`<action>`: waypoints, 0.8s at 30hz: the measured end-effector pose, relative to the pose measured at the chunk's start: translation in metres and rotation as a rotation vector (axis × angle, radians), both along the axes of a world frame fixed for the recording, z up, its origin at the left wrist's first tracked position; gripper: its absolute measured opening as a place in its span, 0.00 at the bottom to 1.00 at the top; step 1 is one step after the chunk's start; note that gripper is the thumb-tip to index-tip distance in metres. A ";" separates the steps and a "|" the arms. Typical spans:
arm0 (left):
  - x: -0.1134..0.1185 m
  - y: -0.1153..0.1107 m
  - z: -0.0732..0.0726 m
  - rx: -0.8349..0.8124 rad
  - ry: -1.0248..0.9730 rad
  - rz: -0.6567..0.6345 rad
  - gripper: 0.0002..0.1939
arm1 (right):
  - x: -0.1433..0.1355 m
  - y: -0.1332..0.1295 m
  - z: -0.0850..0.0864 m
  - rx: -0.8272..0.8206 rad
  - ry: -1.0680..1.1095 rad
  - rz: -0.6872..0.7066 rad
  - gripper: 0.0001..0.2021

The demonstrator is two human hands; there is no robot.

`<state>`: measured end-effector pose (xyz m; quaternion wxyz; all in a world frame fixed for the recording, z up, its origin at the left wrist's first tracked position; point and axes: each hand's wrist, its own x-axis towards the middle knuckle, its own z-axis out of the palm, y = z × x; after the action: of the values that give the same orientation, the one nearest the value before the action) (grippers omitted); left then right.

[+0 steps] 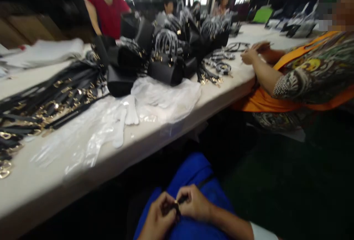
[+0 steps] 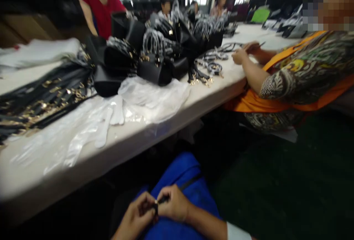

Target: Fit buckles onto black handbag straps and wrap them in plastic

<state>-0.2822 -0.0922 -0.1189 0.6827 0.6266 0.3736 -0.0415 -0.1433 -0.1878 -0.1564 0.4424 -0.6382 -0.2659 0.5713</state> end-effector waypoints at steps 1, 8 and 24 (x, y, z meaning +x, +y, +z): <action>-0.001 -0.002 0.000 -0.011 -0.065 0.031 0.11 | -0.001 -0.003 -0.002 0.055 0.076 -0.034 0.10; -0.002 0.007 0.006 -0.221 -0.109 0.064 0.12 | 0.008 -0.009 -0.001 0.071 0.371 -0.061 0.16; 0.001 0.009 0.014 -0.183 -0.054 0.028 0.13 | 0.009 -0.007 -0.002 0.110 0.397 0.000 0.13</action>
<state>-0.2808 -0.0832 -0.1051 0.7475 0.5571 0.3585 -0.0489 -0.1347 -0.1952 -0.1584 0.5201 -0.4879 -0.2042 0.6707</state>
